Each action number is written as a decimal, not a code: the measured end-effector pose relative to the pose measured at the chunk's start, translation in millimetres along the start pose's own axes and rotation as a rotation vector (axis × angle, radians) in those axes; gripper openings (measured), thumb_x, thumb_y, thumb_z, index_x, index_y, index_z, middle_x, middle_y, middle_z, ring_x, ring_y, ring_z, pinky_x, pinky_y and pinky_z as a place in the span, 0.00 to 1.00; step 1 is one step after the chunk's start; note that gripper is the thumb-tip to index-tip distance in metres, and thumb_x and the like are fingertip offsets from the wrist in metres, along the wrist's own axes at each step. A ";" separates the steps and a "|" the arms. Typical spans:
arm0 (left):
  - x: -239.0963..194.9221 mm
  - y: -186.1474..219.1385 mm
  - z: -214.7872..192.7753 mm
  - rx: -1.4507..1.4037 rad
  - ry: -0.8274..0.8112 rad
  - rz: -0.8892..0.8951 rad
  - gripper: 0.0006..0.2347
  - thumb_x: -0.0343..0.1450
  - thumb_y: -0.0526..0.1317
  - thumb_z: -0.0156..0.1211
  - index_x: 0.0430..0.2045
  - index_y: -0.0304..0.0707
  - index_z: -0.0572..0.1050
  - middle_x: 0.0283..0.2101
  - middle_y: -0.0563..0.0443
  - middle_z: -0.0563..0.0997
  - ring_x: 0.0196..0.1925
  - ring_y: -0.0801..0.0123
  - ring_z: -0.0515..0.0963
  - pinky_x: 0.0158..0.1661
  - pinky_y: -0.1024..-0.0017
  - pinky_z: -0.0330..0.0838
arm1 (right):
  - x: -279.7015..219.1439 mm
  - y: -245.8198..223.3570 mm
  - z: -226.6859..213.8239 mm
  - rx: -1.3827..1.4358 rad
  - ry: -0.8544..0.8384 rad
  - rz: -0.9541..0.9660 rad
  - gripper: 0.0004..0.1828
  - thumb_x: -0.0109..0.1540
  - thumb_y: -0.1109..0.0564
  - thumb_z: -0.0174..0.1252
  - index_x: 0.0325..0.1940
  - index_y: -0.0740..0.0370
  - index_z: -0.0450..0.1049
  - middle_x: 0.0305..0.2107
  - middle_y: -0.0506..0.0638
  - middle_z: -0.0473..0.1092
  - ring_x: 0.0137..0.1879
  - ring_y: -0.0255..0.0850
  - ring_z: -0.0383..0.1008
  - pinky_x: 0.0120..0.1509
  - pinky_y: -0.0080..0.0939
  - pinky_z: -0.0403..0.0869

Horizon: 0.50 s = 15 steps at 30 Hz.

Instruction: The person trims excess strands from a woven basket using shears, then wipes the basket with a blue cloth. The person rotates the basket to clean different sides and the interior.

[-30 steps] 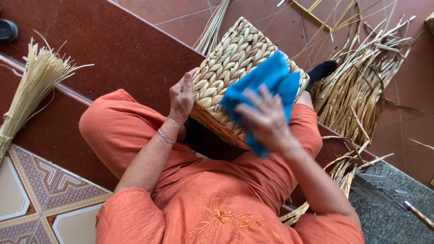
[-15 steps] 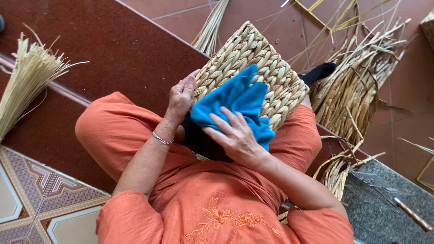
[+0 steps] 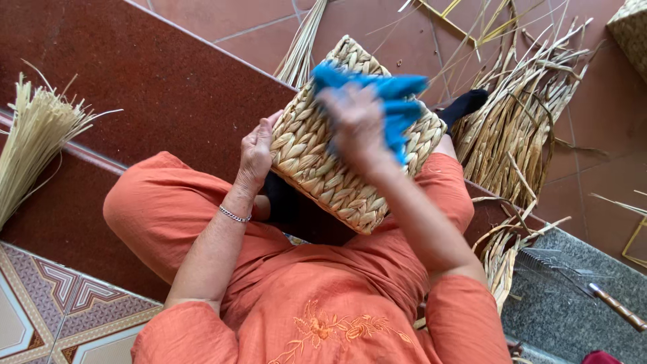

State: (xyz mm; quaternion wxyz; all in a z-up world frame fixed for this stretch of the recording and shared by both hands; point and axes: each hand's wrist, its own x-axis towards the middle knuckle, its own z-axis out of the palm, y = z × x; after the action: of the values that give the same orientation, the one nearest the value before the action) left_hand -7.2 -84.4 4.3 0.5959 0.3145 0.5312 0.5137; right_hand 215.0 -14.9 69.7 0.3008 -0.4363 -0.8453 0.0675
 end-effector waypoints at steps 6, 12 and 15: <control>1.0 -3.0 -7.3 -0.112 -0.020 -0.087 0.24 0.81 0.51 0.42 0.62 0.28 0.71 0.53 0.43 0.82 0.52 0.68 0.81 0.55 0.71 0.76 | -43.6 -82.0 -15.1 0.234 -0.048 -0.302 0.22 0.59 0.61 0.57 0.57 0.53 0.76 0.50 0.56 0.69 0.47 0.49 0.70 0.45 0.48 0.70; -5.4 -0.5 0.6 0.077 0.011 0.042 0.20 0.80 0.47 0.49 0.60 0.27 0.72 0.57 0.45 0.80 0.57 0.71 0.78 0.59 0.72 0.73 | 11.5 55.3 9.9 -0.128 0.089 0.084 0.22 0.59 0.63 0.61 0.57 0.50 0.76 0.45 0.53 0.71 0.49 0.55 0.70 0.47 0.52 0.71; -4.1 3.8 2.3 0.096 0.014 0.058 0.20 0.81 0.45 0.49 0.60 0.25 0.73 0.57 0.45 0.80 0.56 0.70 0.78 0.58 0.73 0.73 | 18.3 81.9 9.9 -0.177 0.131 0.218 0.20 0.58 0.59 0.62 0.55 0.51 0.75 0.41 0.54 0.70 0.45 0.57 0.69 0.42 0.54 0.70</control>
State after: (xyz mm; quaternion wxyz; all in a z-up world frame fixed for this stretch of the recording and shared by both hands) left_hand -5.6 -86.8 9.6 0.5612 0.3544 0.5501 0.5068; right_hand 258.5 50.8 39.1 0.3067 -0.5536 -0.7743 -0.0038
